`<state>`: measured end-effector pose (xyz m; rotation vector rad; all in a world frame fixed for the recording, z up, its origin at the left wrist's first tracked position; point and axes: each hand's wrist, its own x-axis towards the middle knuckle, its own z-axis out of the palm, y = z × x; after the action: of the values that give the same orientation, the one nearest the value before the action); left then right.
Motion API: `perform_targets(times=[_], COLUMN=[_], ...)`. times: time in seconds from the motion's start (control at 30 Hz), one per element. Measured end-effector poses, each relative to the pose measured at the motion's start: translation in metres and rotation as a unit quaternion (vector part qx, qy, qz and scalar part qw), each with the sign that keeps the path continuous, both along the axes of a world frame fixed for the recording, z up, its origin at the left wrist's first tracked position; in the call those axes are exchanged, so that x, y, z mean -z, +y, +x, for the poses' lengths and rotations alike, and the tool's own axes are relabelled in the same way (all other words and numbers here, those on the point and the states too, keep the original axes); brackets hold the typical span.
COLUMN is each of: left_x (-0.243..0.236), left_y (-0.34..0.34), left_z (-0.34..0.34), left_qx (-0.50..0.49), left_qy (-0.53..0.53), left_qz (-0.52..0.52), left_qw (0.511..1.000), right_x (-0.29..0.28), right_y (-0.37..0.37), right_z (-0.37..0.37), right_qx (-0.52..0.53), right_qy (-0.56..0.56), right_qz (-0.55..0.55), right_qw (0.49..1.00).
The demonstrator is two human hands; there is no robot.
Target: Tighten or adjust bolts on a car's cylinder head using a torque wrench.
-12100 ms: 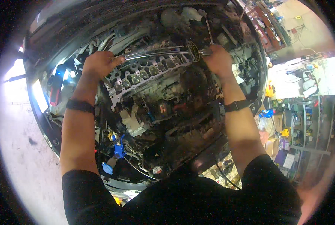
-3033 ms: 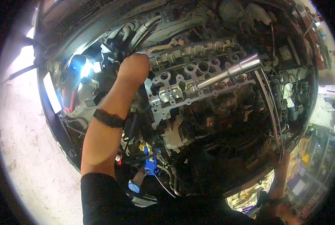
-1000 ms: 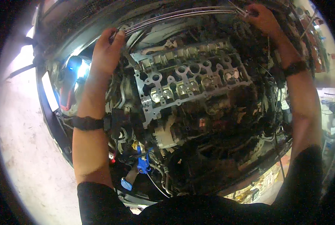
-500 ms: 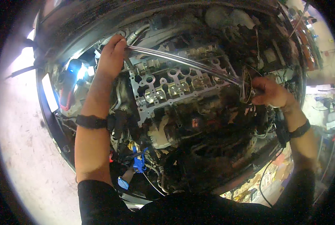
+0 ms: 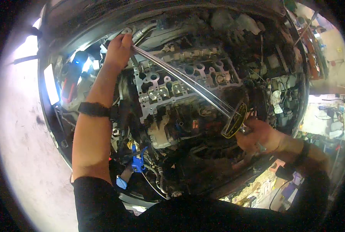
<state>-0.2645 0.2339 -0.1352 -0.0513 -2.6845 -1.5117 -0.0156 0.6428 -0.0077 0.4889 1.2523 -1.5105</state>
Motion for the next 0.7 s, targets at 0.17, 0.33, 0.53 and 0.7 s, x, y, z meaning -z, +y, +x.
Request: perform_targets(times=[0.17, 0.33, 0.53, 0.7], left_x=[0.015, 0.019, 0.021, 0.053], left_y=[-0.022, -0.019, -0.021, -0.063], left_z=[-0.011, -0.015, -0.021, -0.056], left_qx=[0.023, 0.027, -0.007, 0.110], left_qy=[0.034, -0.006, -0.028, 0.106], left_qz=[-0.069, -0.032, -0.100, -0.250], left_qw=[0.997, 0.999, 0.995, 0.956], right_x=[-0.004, -0.003, 0.001, -0.011], right_y=[-0.018, -0.027, -0.047, -0.085], right_z=[0.017, 0.025, 0.046, 0.053], right_qx=[0.044, 0.015, 0.113, 0.086], right_qy=[-0.012, 0.003, -0.095, -0.034], right_qz=[-0.026, -0.023, -0.068, -0.069], right_qw=[0.999, 1.000, 0.987, 0.993])
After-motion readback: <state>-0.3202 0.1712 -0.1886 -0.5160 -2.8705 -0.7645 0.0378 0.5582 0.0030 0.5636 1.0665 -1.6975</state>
